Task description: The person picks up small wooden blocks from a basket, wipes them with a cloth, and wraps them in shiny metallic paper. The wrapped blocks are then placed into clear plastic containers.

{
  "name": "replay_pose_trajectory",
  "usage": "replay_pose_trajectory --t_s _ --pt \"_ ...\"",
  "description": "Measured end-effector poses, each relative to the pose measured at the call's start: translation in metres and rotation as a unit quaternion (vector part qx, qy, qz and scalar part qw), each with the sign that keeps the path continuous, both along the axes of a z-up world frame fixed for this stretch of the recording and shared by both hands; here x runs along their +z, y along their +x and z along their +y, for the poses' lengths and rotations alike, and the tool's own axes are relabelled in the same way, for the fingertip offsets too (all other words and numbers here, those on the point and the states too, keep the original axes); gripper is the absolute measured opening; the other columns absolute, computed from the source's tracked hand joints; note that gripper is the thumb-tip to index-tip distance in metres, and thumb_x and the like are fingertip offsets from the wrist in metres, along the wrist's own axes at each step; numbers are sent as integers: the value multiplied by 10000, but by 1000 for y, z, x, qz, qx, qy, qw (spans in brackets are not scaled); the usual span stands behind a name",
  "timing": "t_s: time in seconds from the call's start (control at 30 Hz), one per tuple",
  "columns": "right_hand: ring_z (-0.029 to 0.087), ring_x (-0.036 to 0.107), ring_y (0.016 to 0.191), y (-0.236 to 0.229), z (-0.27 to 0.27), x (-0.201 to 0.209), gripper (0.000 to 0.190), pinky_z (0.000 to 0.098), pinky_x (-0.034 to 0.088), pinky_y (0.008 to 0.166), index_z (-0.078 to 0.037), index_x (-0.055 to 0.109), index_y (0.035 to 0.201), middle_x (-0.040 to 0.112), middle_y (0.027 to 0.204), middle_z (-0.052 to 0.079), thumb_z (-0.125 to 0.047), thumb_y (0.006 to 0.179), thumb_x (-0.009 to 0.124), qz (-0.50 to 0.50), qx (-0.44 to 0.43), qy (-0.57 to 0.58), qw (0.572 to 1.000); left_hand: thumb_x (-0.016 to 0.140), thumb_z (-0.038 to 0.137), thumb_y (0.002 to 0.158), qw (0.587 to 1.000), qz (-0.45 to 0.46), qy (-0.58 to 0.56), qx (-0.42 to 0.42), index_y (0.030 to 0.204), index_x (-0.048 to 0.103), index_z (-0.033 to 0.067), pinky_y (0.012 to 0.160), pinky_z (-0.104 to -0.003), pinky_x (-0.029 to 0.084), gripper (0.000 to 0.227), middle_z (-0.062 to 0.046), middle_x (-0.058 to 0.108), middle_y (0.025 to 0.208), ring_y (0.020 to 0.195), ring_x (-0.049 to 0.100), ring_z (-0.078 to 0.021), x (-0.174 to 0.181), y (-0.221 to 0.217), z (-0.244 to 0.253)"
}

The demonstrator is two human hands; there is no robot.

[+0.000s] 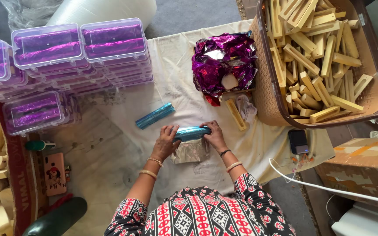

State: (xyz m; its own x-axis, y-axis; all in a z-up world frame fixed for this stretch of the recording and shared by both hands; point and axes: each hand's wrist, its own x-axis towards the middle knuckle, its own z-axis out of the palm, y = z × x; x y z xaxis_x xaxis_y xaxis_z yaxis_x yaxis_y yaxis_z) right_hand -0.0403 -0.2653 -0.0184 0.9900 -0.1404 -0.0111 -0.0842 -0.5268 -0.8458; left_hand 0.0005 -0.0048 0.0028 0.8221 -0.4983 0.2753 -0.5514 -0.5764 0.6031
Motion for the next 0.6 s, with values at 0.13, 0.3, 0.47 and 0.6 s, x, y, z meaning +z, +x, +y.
replay_pose_trajectory --t_s 0.13,0.3,0.47,0.6 --pt "232 640 924 -1 6 4 454 328 548 790 -138 736 1067 594 1000 66 57 672 625 -23 -15 -15 1000 771 144 768 998 -10 65 -4 1366 558 96 929 -414 527 636 -142 608 1188 1175 537 -366 -32 7 -3" --pt "241 642 896 1 9 6 460 338 549 781 -144 730 1078 596 980 69 45 674 620 -17 -31 -16 999 706 44 839 987 -66 147 -8 1336 602 82 902 -385 576 510 -114 623 1106 1090 596 -318 -67 18 -5" --pt "244 634 909 3 7 6 479 340 548 790 -143 724 1102 588 994 78 58 681 615 -6 -27 -22 999 737 70 816 995 -3 99 26 1285 624 118 829 -417 565 484 -119 595 1107 1048 586 -337 -36 21 -7" --pt "242 635 925 3 3 3 502 340 547 790 -154 714 1136 594 1013 78 64 693 626 1 -8 -24 1000 770 88 796 994 61 64 56 1237 651 155 828 -439 555 462 -103 580 1123 1009 577 -340 -25 24 -7"
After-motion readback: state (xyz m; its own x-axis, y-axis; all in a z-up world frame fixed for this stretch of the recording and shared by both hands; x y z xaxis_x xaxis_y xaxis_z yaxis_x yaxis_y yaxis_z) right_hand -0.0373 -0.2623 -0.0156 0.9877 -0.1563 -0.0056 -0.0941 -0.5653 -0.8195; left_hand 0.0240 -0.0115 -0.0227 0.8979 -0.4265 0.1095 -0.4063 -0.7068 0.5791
